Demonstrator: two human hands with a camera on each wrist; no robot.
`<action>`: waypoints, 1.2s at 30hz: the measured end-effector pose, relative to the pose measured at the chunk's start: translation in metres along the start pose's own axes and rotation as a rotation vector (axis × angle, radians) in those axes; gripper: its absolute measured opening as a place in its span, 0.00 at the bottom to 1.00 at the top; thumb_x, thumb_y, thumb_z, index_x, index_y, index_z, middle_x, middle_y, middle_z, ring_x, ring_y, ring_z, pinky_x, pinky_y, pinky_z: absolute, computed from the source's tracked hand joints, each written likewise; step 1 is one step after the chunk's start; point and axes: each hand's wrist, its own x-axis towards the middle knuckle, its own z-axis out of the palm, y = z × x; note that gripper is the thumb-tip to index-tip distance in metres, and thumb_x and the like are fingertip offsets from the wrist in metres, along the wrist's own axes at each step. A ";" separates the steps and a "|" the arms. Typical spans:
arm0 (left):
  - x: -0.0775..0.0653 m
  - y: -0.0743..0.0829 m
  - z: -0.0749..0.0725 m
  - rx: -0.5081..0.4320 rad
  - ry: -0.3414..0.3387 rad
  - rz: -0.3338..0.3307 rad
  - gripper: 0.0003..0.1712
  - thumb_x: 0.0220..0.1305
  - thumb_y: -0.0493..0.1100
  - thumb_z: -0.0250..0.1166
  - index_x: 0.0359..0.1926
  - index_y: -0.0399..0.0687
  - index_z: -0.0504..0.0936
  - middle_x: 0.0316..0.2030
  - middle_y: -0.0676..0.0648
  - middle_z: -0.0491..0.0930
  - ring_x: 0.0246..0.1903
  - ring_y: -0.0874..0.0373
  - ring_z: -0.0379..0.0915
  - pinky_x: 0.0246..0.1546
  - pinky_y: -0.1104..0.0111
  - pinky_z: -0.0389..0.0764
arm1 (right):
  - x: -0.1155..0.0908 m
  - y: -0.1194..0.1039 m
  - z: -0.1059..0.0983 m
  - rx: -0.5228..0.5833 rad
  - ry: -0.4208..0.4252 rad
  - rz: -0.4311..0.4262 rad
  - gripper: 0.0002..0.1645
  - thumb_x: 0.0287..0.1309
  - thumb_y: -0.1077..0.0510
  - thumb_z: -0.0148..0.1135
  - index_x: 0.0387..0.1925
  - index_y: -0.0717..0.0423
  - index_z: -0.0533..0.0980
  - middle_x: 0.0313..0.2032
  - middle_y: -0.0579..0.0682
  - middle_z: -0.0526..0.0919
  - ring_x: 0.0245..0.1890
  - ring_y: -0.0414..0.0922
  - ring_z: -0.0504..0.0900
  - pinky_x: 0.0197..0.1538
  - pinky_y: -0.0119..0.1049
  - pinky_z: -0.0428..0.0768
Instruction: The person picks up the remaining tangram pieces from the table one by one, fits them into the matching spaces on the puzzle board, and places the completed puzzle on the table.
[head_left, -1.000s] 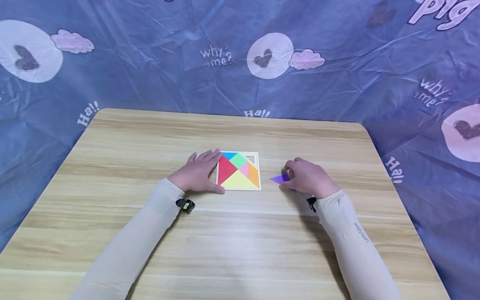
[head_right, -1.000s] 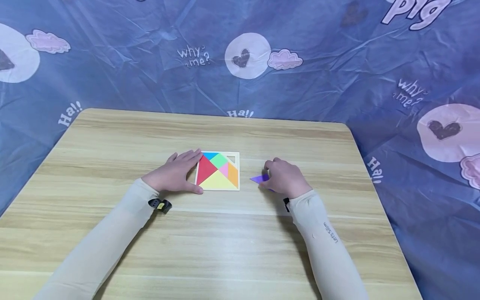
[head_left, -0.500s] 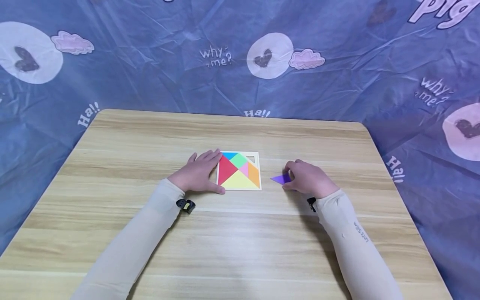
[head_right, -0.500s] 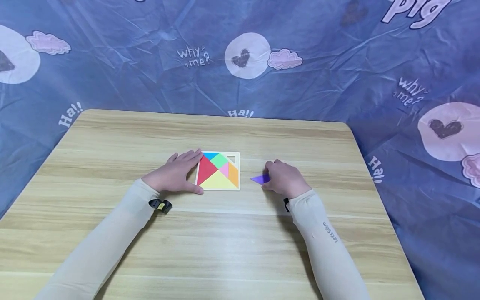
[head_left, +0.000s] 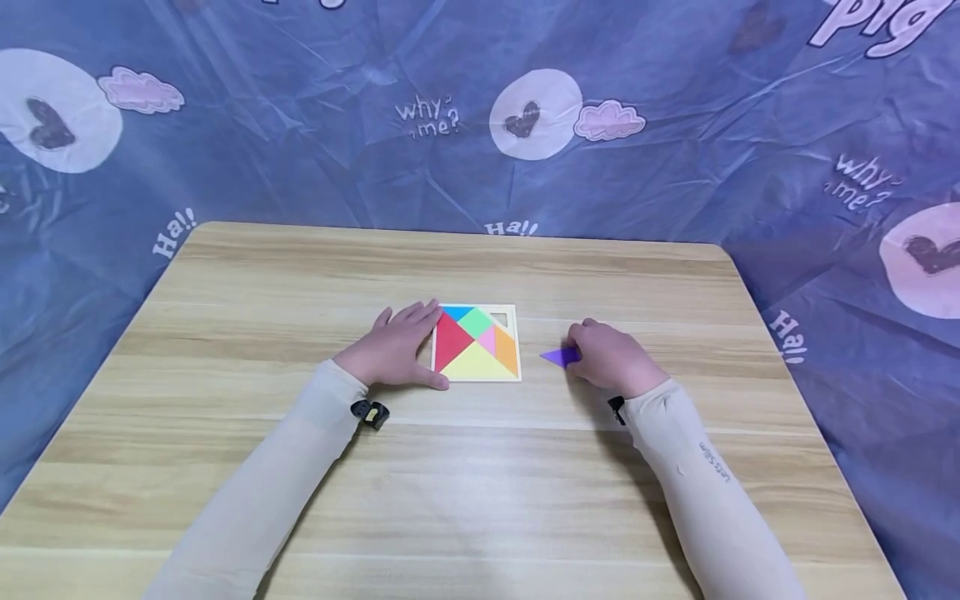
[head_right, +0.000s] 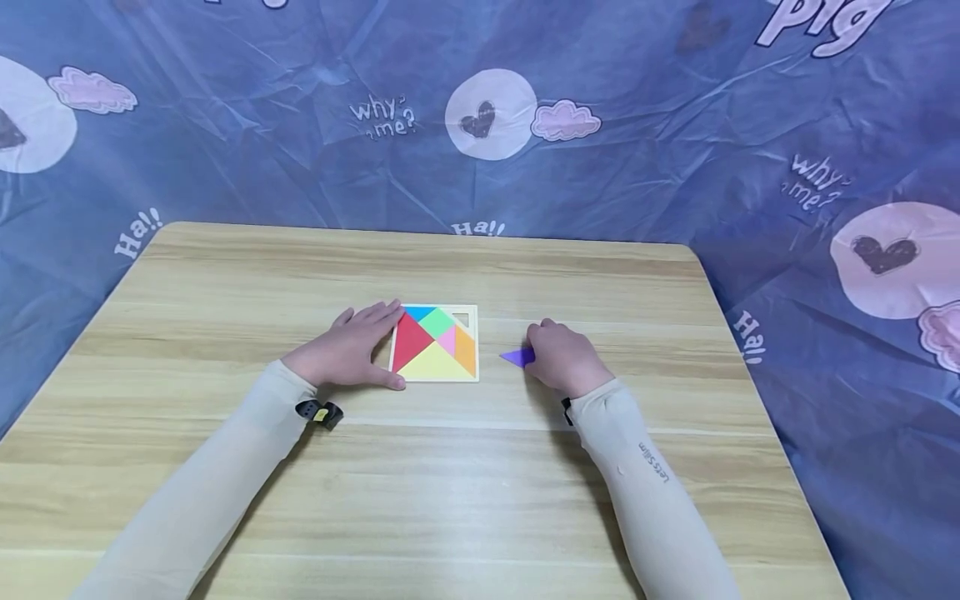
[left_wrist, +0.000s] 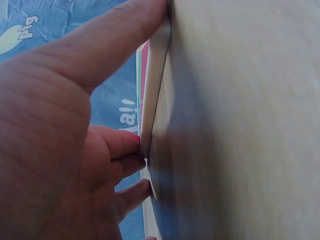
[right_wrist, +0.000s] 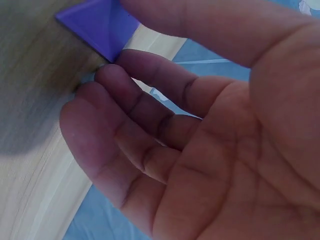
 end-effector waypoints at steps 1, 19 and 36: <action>0.000 0.000 0.000 0.000 0.000 -0.001 0.72 0.53 0.76 0.71 0.83 0.46 0.44 0.83 0.49 0.40 0.82 0.47 0.35 0.77 0.38 0.37 | 0.000 0.000 0.000 0.000 0.000 0.001 0.12 0.59 0.61 0.69 0.44 0.62 0.81 0.38 0.54 0.80 0.36 0.50 0.78 0.42 0.50 0.81; -0.002 0.001 -0.001 0.003 0.002 -0.001 0.72 0.53 0.76 0.71 0.83 0.46 0.44 0.83 0.49 0.40 0.82 0.47 0.35 0.77 0.38 0.37 | 0.001 -0.001 0.002 0.018 0.011 0.033 0.11 0.58 0.62 0.69 0.42 0.60 0.82 0.39 0.53 0.80 0.36 0.50 0.78 0.42 0.50 0.80; -0.003 0.002 0.000 -0.002 0.010 0.003 0.73 0.52 0.76 0.71 0.83 0.45 0.45 0.83 0.48 0.41 0.82 0.46 0.36 0.76 0.37 0.37 | 0.005 0.001 0.004 0.083 0.010 0.107 0.19 0.58 0.55 0.75 0.46 0.61 0.79 0.42 0.58 0.78 0.43 0.55 0.76 0.47 0.53 0.79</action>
